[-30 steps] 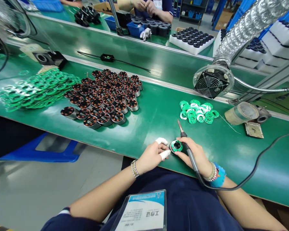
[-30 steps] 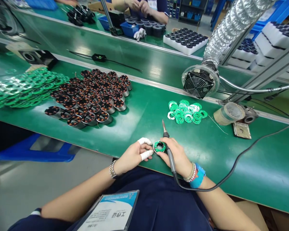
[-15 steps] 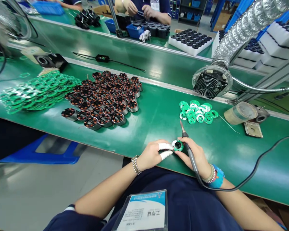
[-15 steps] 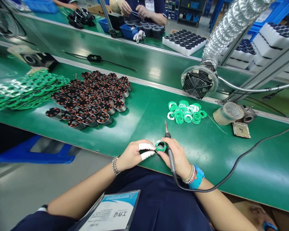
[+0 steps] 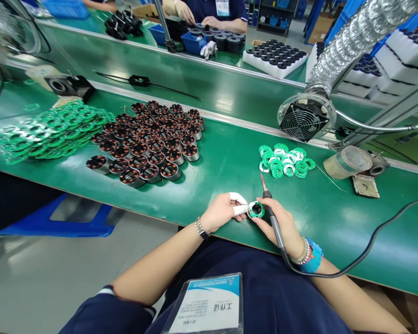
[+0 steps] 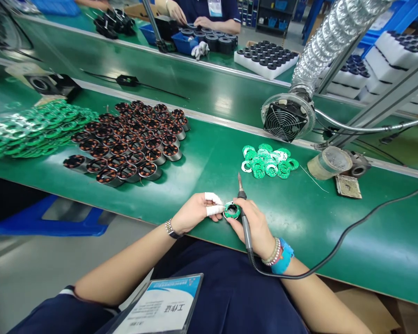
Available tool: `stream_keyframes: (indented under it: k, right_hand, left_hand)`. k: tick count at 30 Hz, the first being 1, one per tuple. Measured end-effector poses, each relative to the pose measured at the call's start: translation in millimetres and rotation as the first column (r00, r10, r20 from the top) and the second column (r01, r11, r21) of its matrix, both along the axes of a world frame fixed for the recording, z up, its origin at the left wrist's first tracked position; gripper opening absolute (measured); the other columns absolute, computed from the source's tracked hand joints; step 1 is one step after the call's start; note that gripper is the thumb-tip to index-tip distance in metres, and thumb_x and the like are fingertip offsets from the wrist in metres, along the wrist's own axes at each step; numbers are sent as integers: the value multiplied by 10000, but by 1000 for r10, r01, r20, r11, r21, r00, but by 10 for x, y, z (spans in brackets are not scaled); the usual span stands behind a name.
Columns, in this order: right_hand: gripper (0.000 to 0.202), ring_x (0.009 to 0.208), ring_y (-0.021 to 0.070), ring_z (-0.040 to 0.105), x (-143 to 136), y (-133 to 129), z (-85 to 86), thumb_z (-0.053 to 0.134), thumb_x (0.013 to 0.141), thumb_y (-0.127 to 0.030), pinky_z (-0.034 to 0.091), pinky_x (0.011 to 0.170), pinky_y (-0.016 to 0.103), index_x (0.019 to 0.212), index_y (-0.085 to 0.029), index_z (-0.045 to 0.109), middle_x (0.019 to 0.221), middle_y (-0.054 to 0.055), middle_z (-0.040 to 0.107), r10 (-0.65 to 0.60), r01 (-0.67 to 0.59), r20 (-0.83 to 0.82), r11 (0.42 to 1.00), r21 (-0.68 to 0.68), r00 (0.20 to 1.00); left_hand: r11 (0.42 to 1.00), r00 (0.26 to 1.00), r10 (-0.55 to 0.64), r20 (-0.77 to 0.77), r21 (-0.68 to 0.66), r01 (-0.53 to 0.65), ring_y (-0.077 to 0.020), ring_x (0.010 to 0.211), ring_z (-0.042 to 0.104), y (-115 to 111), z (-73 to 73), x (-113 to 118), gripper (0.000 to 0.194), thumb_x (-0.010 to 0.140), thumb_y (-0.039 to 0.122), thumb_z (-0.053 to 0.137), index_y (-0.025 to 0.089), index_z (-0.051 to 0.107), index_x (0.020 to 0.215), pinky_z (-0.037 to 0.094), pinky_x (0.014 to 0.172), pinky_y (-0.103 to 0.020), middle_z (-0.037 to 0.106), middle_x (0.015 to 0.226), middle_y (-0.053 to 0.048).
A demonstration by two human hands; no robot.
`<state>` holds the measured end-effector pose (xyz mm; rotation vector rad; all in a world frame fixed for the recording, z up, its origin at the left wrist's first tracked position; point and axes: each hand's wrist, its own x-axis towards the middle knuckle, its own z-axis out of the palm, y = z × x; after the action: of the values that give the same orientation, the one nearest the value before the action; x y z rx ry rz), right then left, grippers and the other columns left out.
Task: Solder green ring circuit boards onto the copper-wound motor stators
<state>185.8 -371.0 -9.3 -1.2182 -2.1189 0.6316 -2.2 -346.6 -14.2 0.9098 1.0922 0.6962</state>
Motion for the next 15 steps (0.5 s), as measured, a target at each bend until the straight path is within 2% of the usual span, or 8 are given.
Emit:
stream_keyframes:
  k: [6,12,15]
  right_hand:
    - [350,966,212,600,1,-5,-5,588,812,-239,502,849,355,1140,-208,470,1086,101,608,7,-7,-14,1000,-6,1000]
    - [344,965,208,597,-7,-1,-3,579,817,-237,497,857,355,1143,-212,471,1090,97,607,13,-14,-23,1000,-24,1000]
    - [367,950,210,598,1,6,44,598,802,-243,506,826,352,1149,-210,482,1077,99,613,28,-27,-35,999,29,999]
  left_hand:
    - [999,996,17,91,-34,-14,-112,575,622,-10,-22,-29,273,625,314,735,92,619,732,505,591,-223,652,611,-41]
    - [999,998,-47,43,4,47,-102,522,598,12,-6,-30,236,640,294,716,102,595,703,493,553,-217,632,573,-25]
    - [999,998,-49,29,8,49,-101,515,594,19,3,-24,230,640,290,714,106,588,696,494,550,-220,630,571,-23]
